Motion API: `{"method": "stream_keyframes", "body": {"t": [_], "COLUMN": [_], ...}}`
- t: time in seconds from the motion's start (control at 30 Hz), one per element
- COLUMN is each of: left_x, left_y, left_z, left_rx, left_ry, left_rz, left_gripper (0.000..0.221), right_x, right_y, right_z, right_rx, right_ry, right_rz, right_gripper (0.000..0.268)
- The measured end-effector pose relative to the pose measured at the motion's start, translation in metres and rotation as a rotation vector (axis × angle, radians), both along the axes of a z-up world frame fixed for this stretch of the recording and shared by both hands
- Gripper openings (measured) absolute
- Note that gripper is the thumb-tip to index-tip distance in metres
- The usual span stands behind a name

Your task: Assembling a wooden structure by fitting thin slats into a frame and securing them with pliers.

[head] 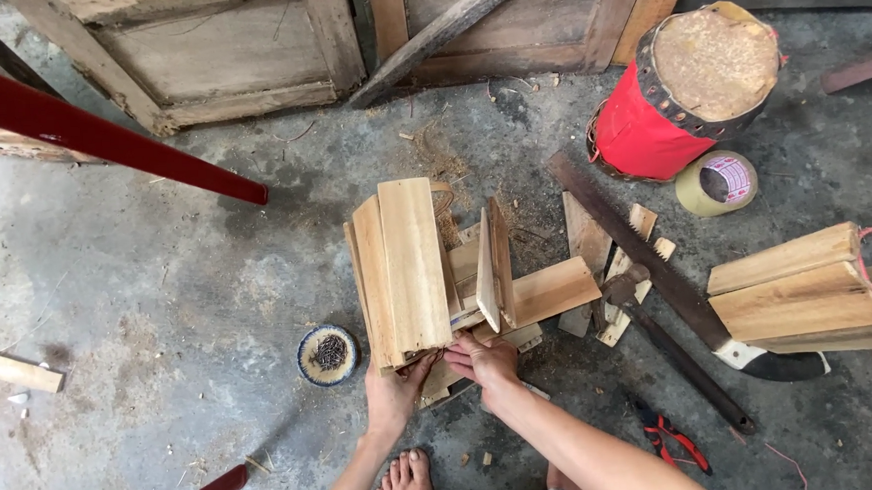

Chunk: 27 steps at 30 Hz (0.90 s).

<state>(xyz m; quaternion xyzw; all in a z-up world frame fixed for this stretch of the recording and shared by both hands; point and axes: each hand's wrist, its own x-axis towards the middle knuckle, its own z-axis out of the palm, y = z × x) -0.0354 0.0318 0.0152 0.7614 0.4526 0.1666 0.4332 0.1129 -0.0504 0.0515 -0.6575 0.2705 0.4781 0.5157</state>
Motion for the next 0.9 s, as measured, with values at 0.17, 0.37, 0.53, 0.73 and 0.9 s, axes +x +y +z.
{"method": "stream_keyframes", "body": {"t": [0.17,0.37,0.53,0.73,0.9], "left_x": [0.0,-0.007,-0.012,0.03,0.024], "left_y": [-0.005,0.003,0.023,0.032,0.013], "left_z": [0.0,0.035,0.084,0.128,0.113], "left_rx": [0.057,-0.012,0.174,0.627,0.726], "left_ry": [-0.009,-0.081,-0.245,-0.009,-0.062], "left_rz": [0.025,-0.009,-0.021,-0.331,-0.314], "left_gripper": [0.06,0.108,0.149,0.113,0.099], "right_x": [-0.002,0.0,0.003,0.0,0.0], "right_y": [0.001,0.003,0.006,0.0,0.0], "right_z": [0.005,0.009,0.017,-0.002,0.0], "right_rx": [0.003,-0.017,-0.042,0.043,0.021], "right_ry": [-0.018,0.001,0.032,0.012,0.024], "right_rz": [-0.002,0.007,0.006,-0.039,-0.021], "right_gripper": [0.022,0.023,0.02,0.016,0.016]}}
